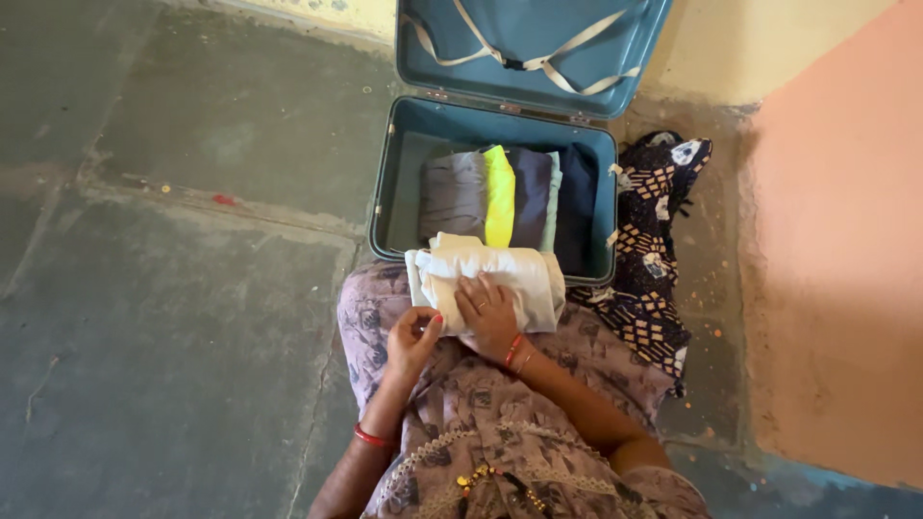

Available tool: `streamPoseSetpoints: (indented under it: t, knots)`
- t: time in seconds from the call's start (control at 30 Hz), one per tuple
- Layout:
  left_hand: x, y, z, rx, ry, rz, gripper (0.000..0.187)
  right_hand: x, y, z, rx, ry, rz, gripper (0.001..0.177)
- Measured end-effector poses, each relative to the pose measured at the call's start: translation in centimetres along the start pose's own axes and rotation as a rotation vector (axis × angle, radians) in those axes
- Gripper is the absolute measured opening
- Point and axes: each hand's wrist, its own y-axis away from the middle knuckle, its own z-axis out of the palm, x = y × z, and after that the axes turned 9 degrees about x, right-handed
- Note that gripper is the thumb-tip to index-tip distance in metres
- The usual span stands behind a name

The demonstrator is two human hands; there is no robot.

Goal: The person sits on the floor and folds several pieces of clothing, including a gray t-shirt, a white shirt, a yellow top, and a purple top. The person places the folded items into an open suitcase and then removes some of them again.

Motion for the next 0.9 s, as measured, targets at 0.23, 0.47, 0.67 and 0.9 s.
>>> streamPoseSetpoints:
  t: [0.23, 0.47, 0.67, 0.9]
  knots:
    - [2.6, 2.6, 0.0, -0.314, 0.289, -0.086, 0.017, 4.9, -0.6, -1.1, 0.050, -0.431, 0.269, 0.062]
    - [2.9, -0.9, 5.4, -0.407, 0.810, -0.919, 0.031, 4.9, -0.7, -8.7, -0.068, -0.862, 0.174, 0.050]
    - [0.1, -0.5, 4.8, -0.408, 0.863, -0.855, 0.029, 1.0, 0.0, -12.5, -0.264, -0.796, -0.097, 0.048]
    - [1.8, -2.9, 6.4, -0.548, 0.902, -0.801, 0.028, 8.7, 9.0, -11.0, -0.353, -0.298, 0.990, 0.054]
